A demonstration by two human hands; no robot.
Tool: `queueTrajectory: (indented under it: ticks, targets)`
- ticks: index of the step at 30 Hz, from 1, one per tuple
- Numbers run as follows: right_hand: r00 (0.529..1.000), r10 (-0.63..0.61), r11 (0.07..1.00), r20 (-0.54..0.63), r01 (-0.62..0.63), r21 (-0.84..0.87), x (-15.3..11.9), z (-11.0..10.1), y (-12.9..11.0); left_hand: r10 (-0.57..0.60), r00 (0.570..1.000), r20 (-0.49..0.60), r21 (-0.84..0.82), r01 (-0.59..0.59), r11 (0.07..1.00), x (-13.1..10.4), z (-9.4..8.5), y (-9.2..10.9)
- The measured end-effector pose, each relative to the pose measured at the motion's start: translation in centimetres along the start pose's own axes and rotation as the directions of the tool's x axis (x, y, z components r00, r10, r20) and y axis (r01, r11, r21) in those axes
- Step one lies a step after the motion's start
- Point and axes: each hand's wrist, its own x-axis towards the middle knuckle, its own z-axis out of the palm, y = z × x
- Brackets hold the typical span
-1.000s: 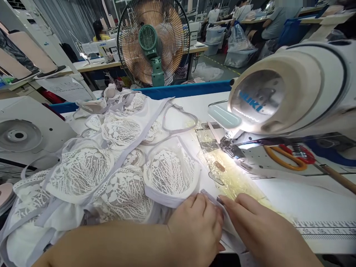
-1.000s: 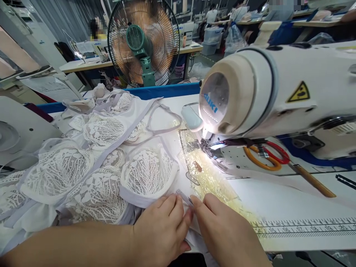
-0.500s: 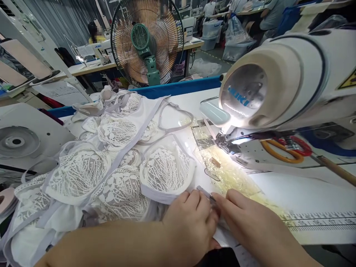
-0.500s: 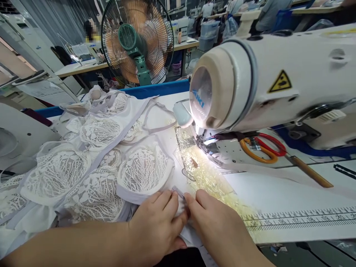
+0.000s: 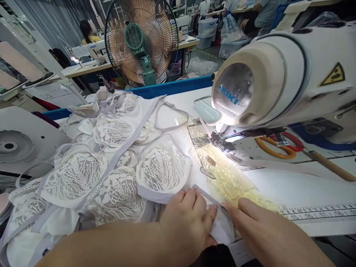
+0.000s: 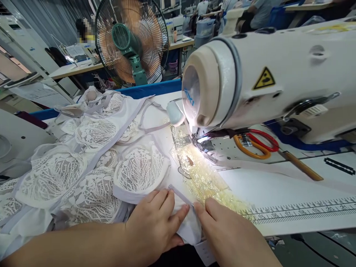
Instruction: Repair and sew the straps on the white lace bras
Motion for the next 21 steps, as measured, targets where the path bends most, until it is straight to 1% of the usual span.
queueTrajectory:
  ticks: [3,6,9,12,17,21]
  targets:
    - [0.999,0.019,0.999,0.036,-0.019,0.025,-0.6,-0.2,0.7,0.008,1.000,-0.010,0.031,-0.008,0.999,0.0,0.0,0.1]
    - [1.000,0.021,1.000,0.020,-0.022,0.021,-0.7,-0.3,0.8,0.010,1.000,0.015,0.045,-0.010,0.999,0.0,-0.4,0.2]
    - [1.000,0.023,1.000,-0.008,-0.023,0.018,-0.3,0.1,0.3,0.035,0.999,0.028,0.055,-0.036,0.998,0.1,-0.6,0.1]
    - [0.999,0.041,0.999,-0.020,-0.041,0.000,0.1,0.7,-0.2,0.076,0.997,-0.005,0.065,-0.076,0.995,0.1,-0.6,-0.1]
    - [0.999,0.002,0.999,-0.034,-0.003,-0.034,0.6,0.9,-0.4,0.127,0.990,-0.056,0.066,-0.124,0.990,0.1,-0.2,-0.1]
    - [0.999,-0.022,0.999,-0.042,0.021,-0.038,0.6,0.6,-0.2,0.115,0.991,-0.071,0.071,-0.110,0.991,0.2,0.0,-0.1]
